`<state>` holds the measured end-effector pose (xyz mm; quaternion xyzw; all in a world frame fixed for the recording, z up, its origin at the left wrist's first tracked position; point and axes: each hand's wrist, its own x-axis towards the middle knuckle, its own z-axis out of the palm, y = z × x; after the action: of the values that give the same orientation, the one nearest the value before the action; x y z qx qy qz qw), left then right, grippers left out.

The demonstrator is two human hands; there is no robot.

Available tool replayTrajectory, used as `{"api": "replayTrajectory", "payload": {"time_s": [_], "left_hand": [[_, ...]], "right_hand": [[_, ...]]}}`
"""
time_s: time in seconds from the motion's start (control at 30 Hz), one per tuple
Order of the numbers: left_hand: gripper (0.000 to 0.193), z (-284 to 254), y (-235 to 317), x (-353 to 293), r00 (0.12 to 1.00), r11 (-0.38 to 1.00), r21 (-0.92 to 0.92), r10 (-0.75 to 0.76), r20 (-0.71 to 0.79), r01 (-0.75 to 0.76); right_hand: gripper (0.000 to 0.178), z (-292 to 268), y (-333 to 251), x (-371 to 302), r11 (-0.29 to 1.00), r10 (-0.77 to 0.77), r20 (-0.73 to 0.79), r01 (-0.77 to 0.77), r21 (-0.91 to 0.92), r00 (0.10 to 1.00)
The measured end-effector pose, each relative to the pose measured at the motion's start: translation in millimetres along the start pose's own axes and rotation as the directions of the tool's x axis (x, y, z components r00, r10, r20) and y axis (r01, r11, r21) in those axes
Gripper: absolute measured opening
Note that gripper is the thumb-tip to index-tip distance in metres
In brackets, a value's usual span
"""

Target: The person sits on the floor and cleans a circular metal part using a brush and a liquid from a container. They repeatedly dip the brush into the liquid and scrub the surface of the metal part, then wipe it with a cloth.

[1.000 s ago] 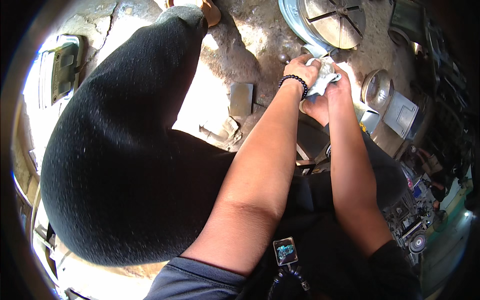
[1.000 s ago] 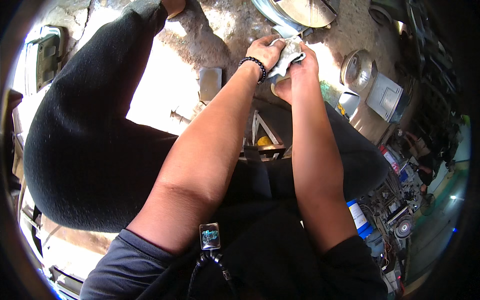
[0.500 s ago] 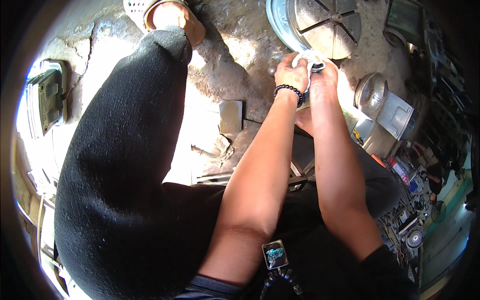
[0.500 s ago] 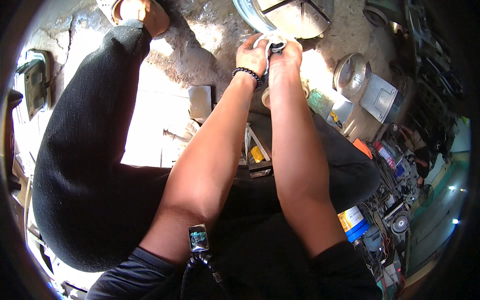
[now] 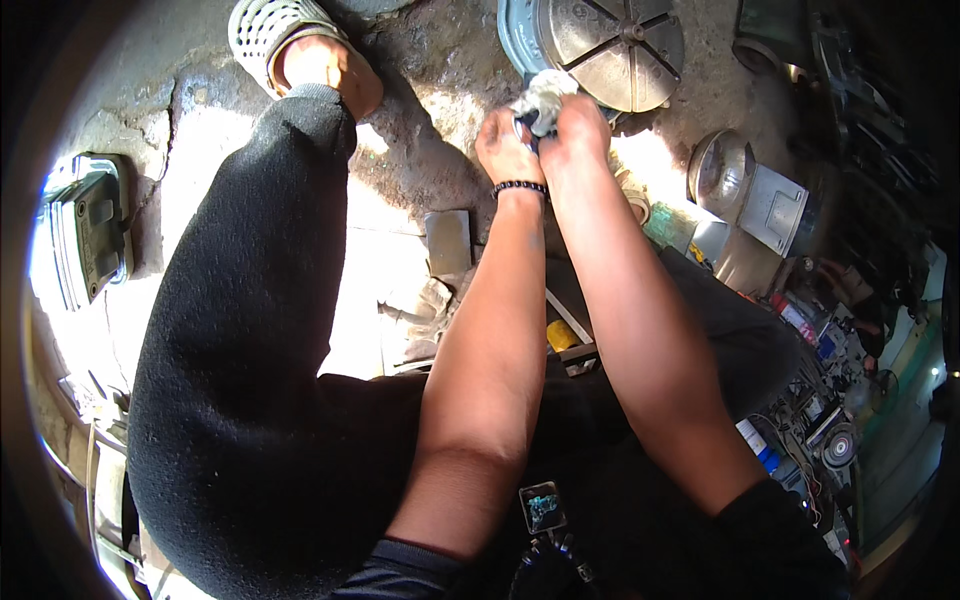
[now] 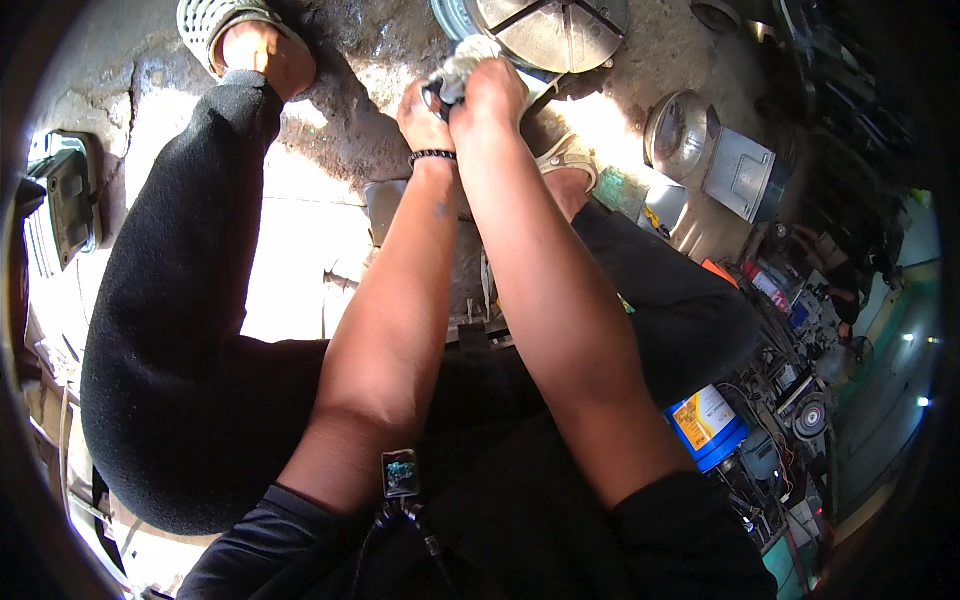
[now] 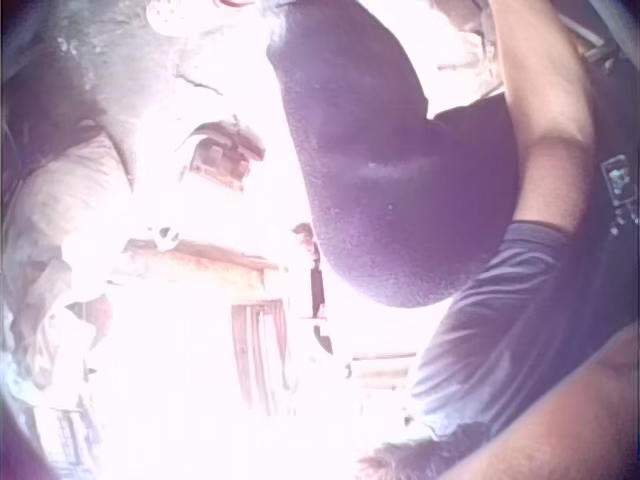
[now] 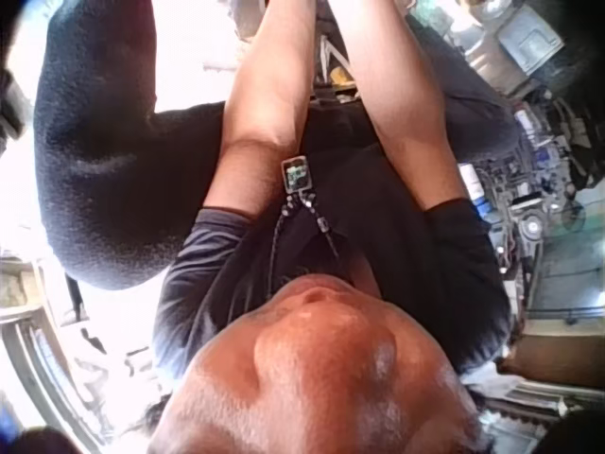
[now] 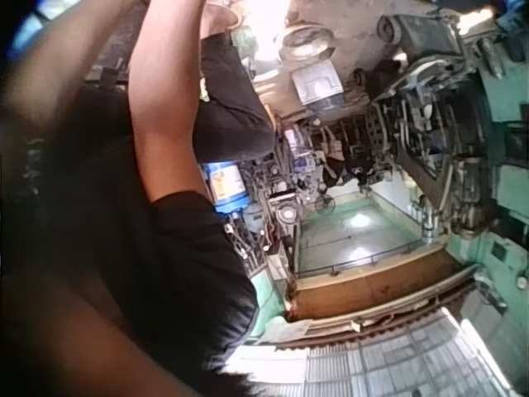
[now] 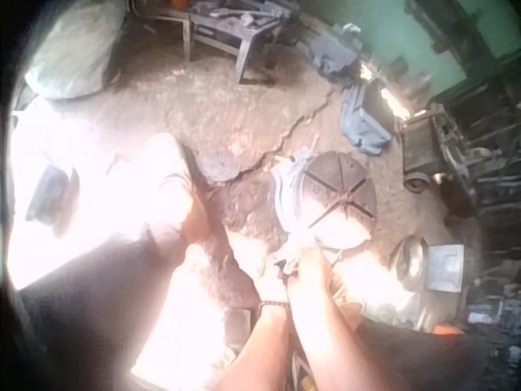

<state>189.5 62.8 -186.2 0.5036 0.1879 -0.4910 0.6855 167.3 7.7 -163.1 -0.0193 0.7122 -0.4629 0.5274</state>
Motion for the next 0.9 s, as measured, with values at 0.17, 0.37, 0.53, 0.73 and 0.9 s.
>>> {"api": "replayTrajectory", "payload": {"time_s": [0.17,0.37,0.53,0.73,0.9], "left_hand": [[0.018,-17.7,-21.1,-33.2,0.977,0.943,0.298,-0.186,0.105,0.147],[0.066,-10.4,-22.1,-51.6,0.747,0.592,0.788,-0.598,0.291,0.168],[0.076,7.8,-4.9,-62.2,0.684,0.399,0.864,-0.539,0.491,-0.306],[0.064,18.3,2.4,-68.0,0.662,0.222,0.875,-0.581,0.472,-0.429],[0.030,15.5,0.1,-74.0,0.724,0.264,0.848,-0.440,0.530,-0.460]], "right_hand": [[0.018,-68.7,-17.3,-16.9,0.997,0.074,0.128,-0.077,0.022,0.989],[0.028,-144.8,-73.2,-45.6,0.966,0.175,-0.035,-0.178,-0.189,0.984],[0.032,-187.6,-113.0,-37.7,0.870,0.461,0.149,-0.413,-0.269,0.875],[0.031,-198.0,-115.2,-54.9,0.889,0.377,0.202,-0.291,-0.355,0.904],[0.033,-197.2,-94.8,-56.1,0.950,0.282,0.271,-0.228,-0.213,0.920]]}}
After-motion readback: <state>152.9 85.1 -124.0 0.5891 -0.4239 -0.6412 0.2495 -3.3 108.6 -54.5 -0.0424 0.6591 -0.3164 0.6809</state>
